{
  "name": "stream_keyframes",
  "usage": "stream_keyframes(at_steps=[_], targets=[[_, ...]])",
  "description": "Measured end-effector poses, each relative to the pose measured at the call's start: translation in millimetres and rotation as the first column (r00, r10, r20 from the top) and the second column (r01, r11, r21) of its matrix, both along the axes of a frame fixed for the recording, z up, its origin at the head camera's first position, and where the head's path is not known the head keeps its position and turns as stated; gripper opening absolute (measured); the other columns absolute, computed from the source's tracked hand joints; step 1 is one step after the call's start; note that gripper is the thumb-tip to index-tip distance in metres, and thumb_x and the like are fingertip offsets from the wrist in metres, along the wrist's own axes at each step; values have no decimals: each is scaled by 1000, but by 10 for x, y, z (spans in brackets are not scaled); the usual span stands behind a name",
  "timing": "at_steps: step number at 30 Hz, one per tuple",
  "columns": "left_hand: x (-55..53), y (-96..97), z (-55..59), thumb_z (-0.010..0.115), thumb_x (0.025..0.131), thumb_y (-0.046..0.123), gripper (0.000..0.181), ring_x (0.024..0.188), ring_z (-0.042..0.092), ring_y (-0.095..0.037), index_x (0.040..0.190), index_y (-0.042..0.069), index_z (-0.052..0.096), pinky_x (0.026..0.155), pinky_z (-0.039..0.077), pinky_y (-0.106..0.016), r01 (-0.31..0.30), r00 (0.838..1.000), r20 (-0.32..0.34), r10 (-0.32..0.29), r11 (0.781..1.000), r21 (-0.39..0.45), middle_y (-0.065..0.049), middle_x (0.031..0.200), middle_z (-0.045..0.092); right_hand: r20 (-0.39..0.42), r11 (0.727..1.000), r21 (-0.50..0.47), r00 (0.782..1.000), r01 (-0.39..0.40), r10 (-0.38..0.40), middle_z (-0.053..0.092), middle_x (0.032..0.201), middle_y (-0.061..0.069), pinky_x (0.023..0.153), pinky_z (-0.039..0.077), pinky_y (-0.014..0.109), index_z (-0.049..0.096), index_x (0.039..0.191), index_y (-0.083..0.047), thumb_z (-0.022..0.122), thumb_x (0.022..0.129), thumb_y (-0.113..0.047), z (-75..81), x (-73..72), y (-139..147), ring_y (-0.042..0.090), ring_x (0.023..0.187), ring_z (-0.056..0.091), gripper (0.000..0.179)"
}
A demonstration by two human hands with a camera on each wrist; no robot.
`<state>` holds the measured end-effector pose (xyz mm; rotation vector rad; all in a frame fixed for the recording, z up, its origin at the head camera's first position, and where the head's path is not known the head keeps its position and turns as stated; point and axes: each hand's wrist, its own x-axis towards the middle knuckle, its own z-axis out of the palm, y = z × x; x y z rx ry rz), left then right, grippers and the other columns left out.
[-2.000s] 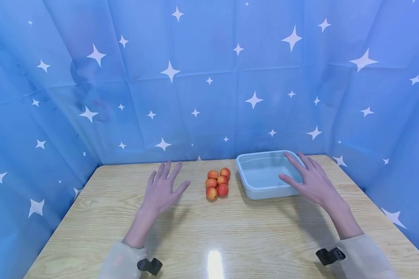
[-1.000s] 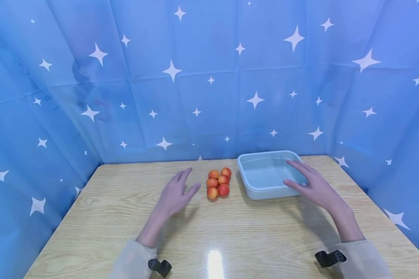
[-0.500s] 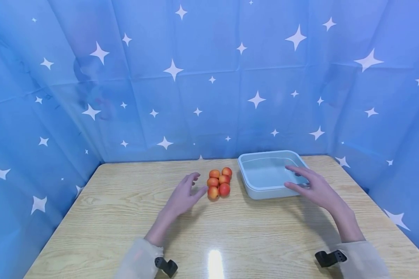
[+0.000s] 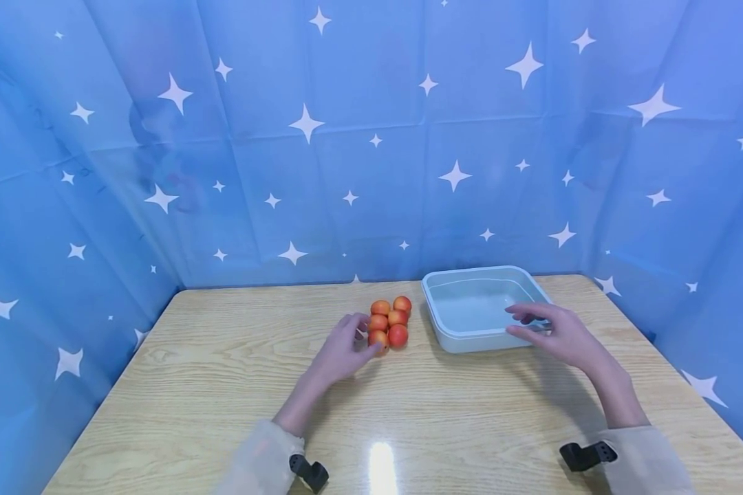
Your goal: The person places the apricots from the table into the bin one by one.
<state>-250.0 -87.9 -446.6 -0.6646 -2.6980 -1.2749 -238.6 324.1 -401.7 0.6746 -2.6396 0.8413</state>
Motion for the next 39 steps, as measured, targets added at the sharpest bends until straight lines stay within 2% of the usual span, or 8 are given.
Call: stream_keyframes(at_steps=[6, 12, 19, 24, 30, 35, 39], targets=[[-5, 68, -25, 75, 90, 27, 44, 99, 59, -24, 123, 1, 62, 86, 53, -37, -2, 1000, -16, 2, 1000, -27, -9, 112, 59, 26, 999, -31, 999, -21, 21, 73, 99, -2, 75, 52, 23, 74, 115, -7, 76, 92, -17, -6, 3, 19, 2, 90, 63, 26], [-8, 104, -46, 77, 90, 24, 43, 96, 59, -23, 124, 2, 64, 85, 53, -36, -15, 999, -41, 12, 998, -60, -10, 112, 60, 48, 999, -35, 999, -8, 9, 74, 97, -7, 74, 52, 22, 78, 106, -15, 76, 91, -18, -43, -18, 53, 1, 90, 64, 14], [-11, 145, -33, 78, 89, 21, 45, 98, 58, -22, 127, 4, 63, 88, 53, -38, -39, 999, -11, 38, 996, -79, -9, 119, 60, 88, 999, -44, 996, 11, -7, 74, 94, -9, 73, 52, 25, 78, 102, -20, 76, 92, -21, -58, -20, 49, 1, 89, 64, 11], [-15, 148, -31, 78, 89, 19, 43, 98, 59, -22, 126, 2, 63, 87, 53, -36, -36, 999, 7, 36, 998, -61, -10, 119, 61, 96, 999, -50, 995, 16, -11, 74, 95, -9, 74, 52, 25, 78, 102, -20, 76, 92, -21, -65, -18, 40, 1, 90, 64, 11], [-16, 130, -34, 78, 88, 13, 36, 93, 60, -25, 118, -2, 65, 82, 53, -33, -5, 999, -43, 4, 1000, -23, -12, 109, 63, 101, 998, -65, 995, 5, 1, 74, 95, -8, 73, 52, 25, 77, 103, -20, 76, 92, -20, -71, -13, 38, 1, 90, 64, 10], [-24, 110, -45, 79, 87, 13, 33, 88, 59, -23, 114, 0, 66, 78, 52, -29, 9, 999, -52, -9, 1000, -1, -10, 103, 62, 99, 997, -70, 995, -5, 12, 74, 95, -8, 72, 52, 25, 77, 103, -20, 76, 92, -19, -74, -14, 37, 1, 90, 65, 11], [-31, 110, -27, 78, 87, 14, 34, 90, 59, -22, 116, 2, 66, 79, 53, -30, 9, 999, -38, -9, 1000, 6, -8, 104, 62, 91, 997, -70, 996, -10, 16, 74, 96, -8, 74, 52, 24, 77, 103, -21, 76, 92, -18, -74, -11, 38, 1, 91, 65, 11]])
